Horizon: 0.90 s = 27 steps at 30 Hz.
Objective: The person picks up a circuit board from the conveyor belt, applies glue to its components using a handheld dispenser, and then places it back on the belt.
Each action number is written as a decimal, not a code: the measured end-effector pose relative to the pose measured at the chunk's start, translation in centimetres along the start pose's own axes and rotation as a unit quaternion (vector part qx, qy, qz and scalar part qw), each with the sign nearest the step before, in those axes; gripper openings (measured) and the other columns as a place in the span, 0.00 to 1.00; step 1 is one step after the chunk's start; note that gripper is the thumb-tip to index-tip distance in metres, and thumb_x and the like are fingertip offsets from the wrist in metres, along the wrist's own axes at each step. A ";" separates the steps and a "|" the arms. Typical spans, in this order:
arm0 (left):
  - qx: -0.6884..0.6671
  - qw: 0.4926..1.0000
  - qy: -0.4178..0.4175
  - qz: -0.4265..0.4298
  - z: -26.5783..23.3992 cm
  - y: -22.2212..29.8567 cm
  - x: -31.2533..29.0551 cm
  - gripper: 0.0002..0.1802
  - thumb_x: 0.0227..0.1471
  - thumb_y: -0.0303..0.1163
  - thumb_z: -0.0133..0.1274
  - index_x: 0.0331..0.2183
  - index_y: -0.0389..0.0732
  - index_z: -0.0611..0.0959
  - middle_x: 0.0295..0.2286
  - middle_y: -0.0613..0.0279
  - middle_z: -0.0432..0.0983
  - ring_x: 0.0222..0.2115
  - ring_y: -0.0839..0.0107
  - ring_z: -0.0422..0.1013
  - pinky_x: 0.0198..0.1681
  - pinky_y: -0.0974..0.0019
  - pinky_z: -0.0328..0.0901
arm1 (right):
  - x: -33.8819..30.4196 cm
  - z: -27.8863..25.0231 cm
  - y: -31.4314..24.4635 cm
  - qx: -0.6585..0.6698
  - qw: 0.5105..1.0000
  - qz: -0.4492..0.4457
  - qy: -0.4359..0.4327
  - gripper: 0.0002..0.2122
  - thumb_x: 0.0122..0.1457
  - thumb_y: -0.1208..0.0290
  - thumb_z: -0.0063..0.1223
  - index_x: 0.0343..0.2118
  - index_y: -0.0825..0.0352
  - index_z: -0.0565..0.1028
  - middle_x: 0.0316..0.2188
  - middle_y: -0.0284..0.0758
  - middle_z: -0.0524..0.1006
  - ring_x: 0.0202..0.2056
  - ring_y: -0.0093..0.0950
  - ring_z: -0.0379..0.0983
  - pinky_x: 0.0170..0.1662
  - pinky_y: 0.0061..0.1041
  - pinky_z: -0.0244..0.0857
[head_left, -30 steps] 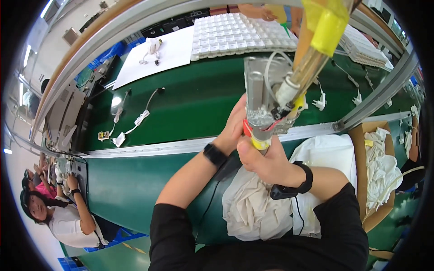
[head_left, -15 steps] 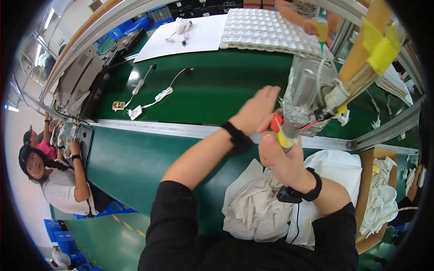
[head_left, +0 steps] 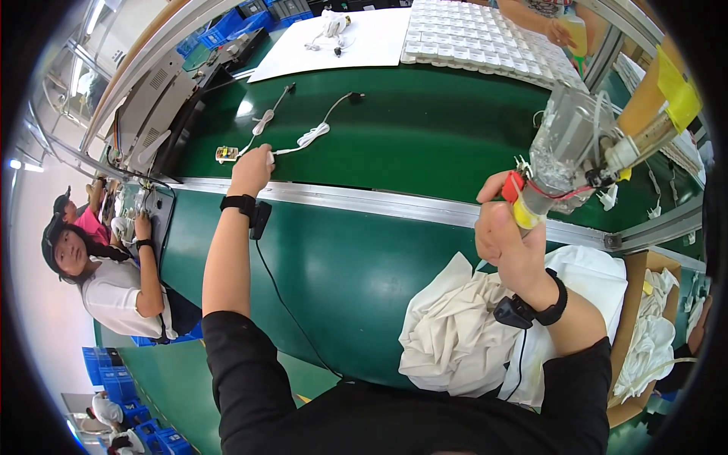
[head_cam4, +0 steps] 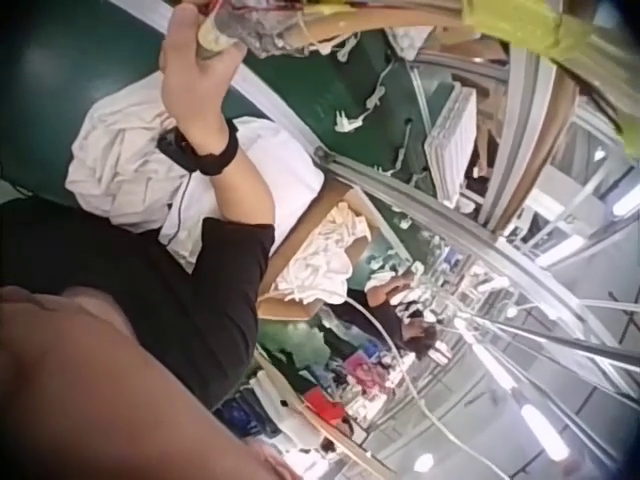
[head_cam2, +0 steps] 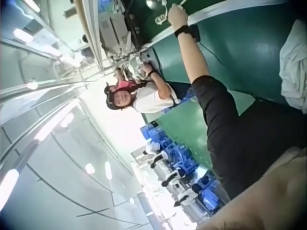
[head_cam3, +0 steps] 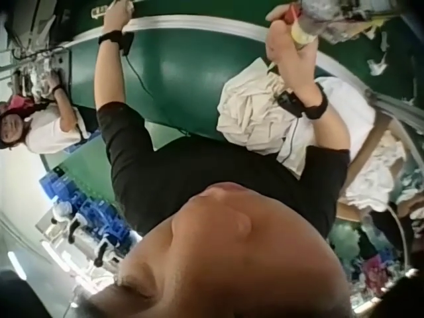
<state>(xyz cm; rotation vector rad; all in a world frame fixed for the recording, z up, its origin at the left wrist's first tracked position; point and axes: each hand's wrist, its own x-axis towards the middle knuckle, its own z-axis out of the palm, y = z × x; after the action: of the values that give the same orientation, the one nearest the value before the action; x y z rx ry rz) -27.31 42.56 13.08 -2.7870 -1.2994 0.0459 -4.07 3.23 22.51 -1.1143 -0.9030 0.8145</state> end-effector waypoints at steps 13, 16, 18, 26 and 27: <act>-0.848 0.352 -0.397 0.025 -2.6 28.0 -11.9 0.17 0.58 0.36 0.34 0.47 0.40 0.65 0.38 0.60 0.71 0.36 0.74 0.71 0.24 0.76 0.66 | 1.7 0.5 -2.2 -0.032 0.996 -0.031 0.077 0.10 0.62 0.64 0.38 0.37 0.67 0.62 0.11 0.23 0.57 0.11 0.11 0.49 0.14 0.13 0.43; -0.853 0.288 -0.433 0.034 -2.3 29.2 -14.4 0.17 0.56 0.31 0.36 0.49 0.41 0.63 0.41 0.58 0.69 0.39 0.72 0.70 0.28 0.74 0.69 | 2.4 0.4 -2.2 -0.037 0.995 -0.033 0.088 0.11 0.62 0.63 0.38 0.37 0.68 0.62 0.11 0.23 0.57 0.11 0.11 0.49 0.14 0.13 0.43; -0.836 0.314 -0.444 0.073 -2.1 29.8 -15.4 0.19 0.55 0.26 0.37 0.50 0.40 0.61 0.44 0.57 0.67 0.41 0.71 0.69 0.31 0.72 0.71 | 2.5 0.3 -2.0 -0.042 0.994 -0.031 0.096 0.11 0.62 0.63 0.38 0.37 0.68 0.63 0.11 0.23 0.57 0.11 0.11 0.49 0.14 0.13 0.43; -0.827 0.339 -0.432 0.123 -2.1 30.5 -15.6 0.23 0.52 0.22 0.40 0.51 0.40 0.59 0.46 0.56 0.64 0.47 0.68 0.65 0.39 0.66 0.71 | 2.3 -0.3 -0.7 -0.055 0.994 -0.040 0.081 0.13 0.62 0.61 0.39 0.37 0.68 0.63 0.11 0.23 0.57 0.11 0.11 0.49 0.13 0.13 0.43; -0.827 0.338 -0.433 0.121 -2.0 30.7 -15.7 0.23 0.52 0.22 0.40 0.51 0.40 0.59 0.46 0.56 0.64 0.47 0.68 0.65 0.39 0.66 0.71 | 2.2 -0.5 -0.6 -0.052 0.994 -0.040 0.083 0.13 0.62 0.61 0.39 0.37 0.68 0.62 0.11 0.23 0.57 0.11 0.11 0.49 0.13 0.13 0.43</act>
<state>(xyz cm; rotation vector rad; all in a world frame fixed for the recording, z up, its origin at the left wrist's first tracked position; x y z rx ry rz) -13.83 10.76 12.79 -5.3739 -0.8432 0.7450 -2.63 4.86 23.38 -1.2100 -0.8522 0.6055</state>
